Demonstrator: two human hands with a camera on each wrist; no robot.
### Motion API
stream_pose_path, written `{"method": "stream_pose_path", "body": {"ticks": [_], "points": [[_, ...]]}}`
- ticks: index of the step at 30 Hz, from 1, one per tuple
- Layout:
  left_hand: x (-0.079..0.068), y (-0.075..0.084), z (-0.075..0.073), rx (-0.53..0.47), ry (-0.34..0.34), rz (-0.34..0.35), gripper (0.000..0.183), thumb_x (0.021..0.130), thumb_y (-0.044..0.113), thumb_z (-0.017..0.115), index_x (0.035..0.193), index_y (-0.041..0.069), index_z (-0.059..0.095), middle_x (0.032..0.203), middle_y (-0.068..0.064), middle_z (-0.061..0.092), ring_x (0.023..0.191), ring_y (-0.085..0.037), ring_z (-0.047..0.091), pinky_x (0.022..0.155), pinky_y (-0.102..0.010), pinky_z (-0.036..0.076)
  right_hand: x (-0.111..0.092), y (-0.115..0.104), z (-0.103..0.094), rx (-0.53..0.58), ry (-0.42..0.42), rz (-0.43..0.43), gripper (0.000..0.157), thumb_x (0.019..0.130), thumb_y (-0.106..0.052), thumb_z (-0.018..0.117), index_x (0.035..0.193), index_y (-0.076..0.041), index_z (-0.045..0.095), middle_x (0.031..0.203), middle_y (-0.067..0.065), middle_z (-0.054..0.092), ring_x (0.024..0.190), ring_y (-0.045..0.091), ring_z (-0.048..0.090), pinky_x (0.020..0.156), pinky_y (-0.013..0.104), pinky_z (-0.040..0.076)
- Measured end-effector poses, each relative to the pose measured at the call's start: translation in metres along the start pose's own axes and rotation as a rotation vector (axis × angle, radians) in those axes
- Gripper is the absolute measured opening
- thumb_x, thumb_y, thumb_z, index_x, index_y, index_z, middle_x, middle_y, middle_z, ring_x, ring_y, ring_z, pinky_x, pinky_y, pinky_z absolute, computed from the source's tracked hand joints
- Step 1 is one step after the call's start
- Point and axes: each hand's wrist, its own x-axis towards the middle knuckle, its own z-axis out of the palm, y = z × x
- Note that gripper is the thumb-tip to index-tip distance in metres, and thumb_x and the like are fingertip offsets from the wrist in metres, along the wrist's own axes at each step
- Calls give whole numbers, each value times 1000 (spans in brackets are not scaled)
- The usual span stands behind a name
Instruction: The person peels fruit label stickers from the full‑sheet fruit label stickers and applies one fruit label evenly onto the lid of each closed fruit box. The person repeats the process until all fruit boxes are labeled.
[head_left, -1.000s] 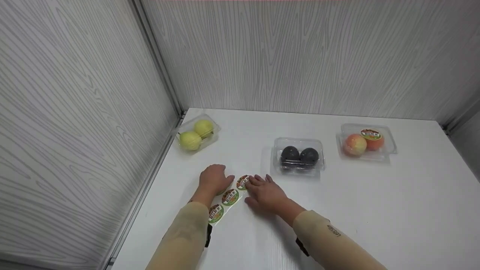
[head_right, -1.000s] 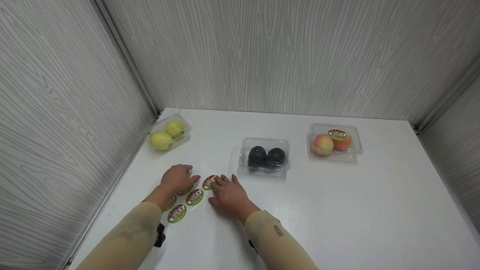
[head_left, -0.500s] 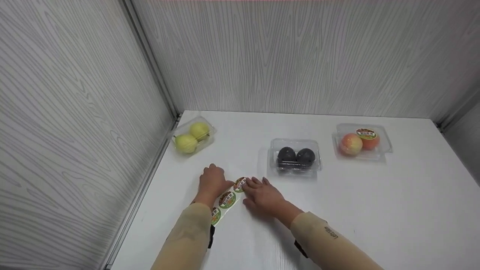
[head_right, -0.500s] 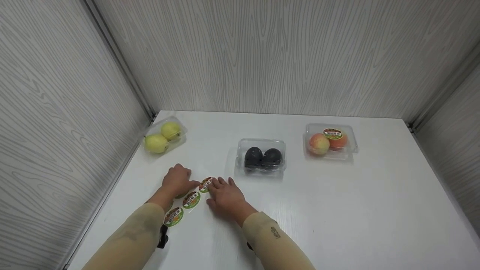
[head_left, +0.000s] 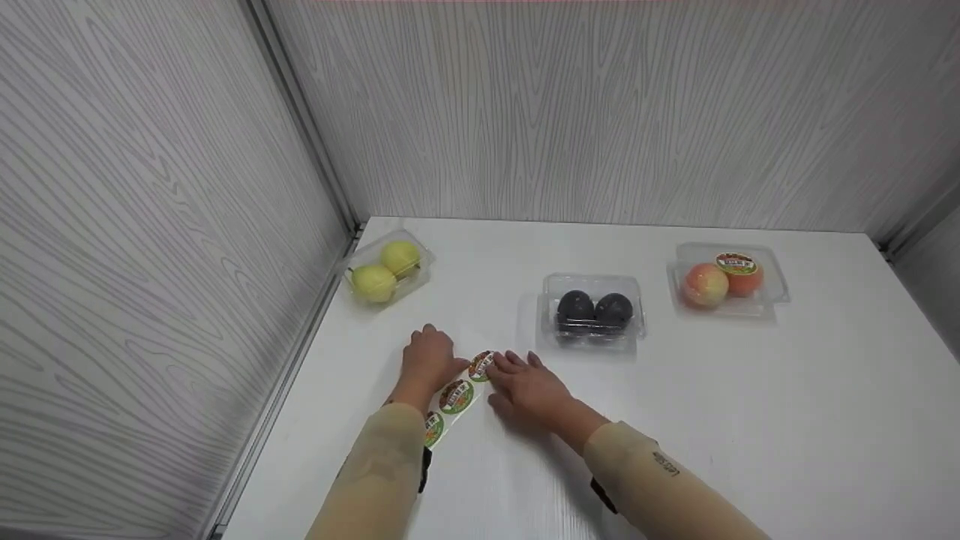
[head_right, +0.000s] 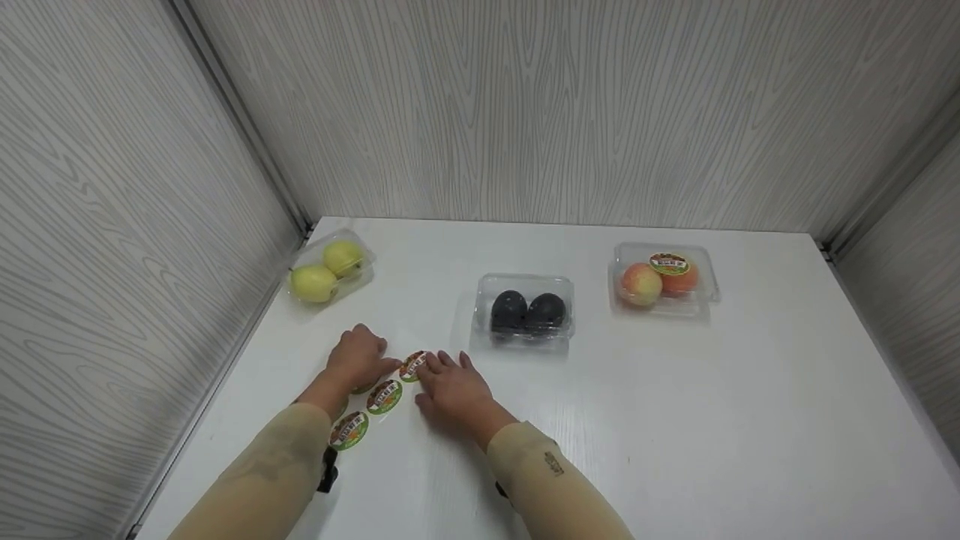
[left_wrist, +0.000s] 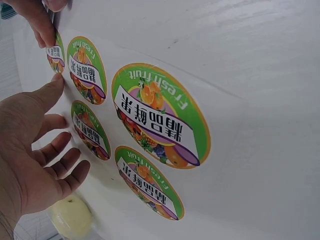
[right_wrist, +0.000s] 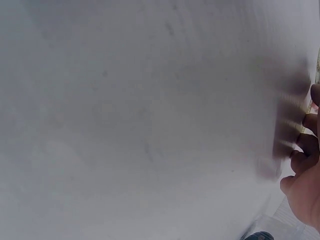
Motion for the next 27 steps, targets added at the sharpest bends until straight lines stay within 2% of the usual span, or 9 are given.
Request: {"method": "stream_pose_path", "body": {"ticks": [9,16,23,27], "points": [[0,4,0,-16,-6,-18,43,95,37,81,106,-4,76,111,-19,61,109,-37,60,95,-54,54,-1,0,-1,8,5,-6,56,109,-31,57,158,-5,49,165,18,41,154,40,36,124,63,24],[0,3,0,-151,-17,-41,39,94,27,82,121,0,76,119,-18,66,117,-37,62,103,-51,51,-1,1,0,3,8,-2,55,109,-31,57,158,-6,50,165,17,42,154,39,36,123,64,24],[0,-7,-14,-266,-20,-80,54,95,25,79,139,-2,65,141,-20,64,134,-40,58,113,-49,45,0,1,1,15,-14,6,57,110,-32,56,159,-6,48,167,17,40,155,39,34,124,64,21],[2,-13,-24,-320,-11,-112,59,95,27,77,142,-5,61,145,-23,61,137,-42,56,115,-50,43,0,1,0,27,-16,8,57,109,-32,56,159,-6,48,166,17,40,155,39,34,124,65,21]]}}
